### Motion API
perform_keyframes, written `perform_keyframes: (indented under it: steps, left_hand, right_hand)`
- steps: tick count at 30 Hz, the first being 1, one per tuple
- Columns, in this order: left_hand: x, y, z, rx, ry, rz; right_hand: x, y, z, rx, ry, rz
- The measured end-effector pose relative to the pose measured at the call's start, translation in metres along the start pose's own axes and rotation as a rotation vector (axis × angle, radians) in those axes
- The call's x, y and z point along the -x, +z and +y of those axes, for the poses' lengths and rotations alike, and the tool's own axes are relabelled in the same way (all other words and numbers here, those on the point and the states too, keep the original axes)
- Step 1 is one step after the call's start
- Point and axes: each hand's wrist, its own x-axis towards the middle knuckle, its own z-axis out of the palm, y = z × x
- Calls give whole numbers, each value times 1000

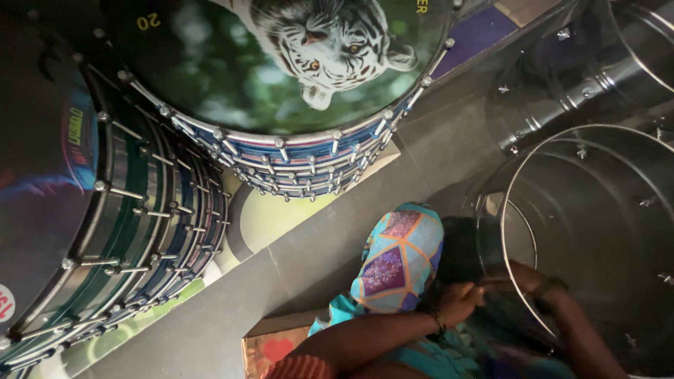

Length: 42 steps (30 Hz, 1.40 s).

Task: The person sits on the floor and assembles a large metal drum by hand. They pick up washers and bolts from a pile on the floor, insert them into the rim of the drum, and tighten them to secure the structure. The process involves repetitive handling of small metal parts and manual tightening.

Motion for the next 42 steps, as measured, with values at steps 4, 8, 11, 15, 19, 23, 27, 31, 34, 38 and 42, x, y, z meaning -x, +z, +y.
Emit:
perform_keyframes:
  steps: [4, 8, 11, 15, 19, 23, 27, 31, 34, 38, 42]
  left_hand:
    - [0, -4, 0, 21, -89, -55]
    - [0, 9, -13, 51, 6, -3]
    - [-7, 8, -14, 144, 6, -4]
    - [-6, 12, -14, 90, -32, 27]
    - [-6, 10, -13, 137, 15, 27]
    - [-3, 7, -12, 58, 12, 3]
    - [-3, 4, -11, 33, 69, 5]
    - [-3, 6, -10, 25, -9, 0]
    - [-3, 5, -7, -8, -25, 5]
    - [0, 6, -4, 40, 27, 12]
    - [-5, 7, 4, -10, -21, 15]
  right_hand:
    - [6, 5, -4, -363, 248, 150]
    - [5, 5, -2, -480, 204, -3]
    - [6, 4, -4, -1105, 323, 196]
    - [20, 9, -7, -1414, 703, 283]
    - [3, 5, -5, -651, 399, 50]
    - [1, 8, 2, -864, 345, 204]
    - [-2, 7, 3, 82, 22, 118]
    - [1, 4, -1, -969, 420, 332]
    - [1, 8, 13, -54, 6, 48]
    - [4, 16, 15, -1178, 33, 139]
    - [0, 15, 15, -703, -39, -48]
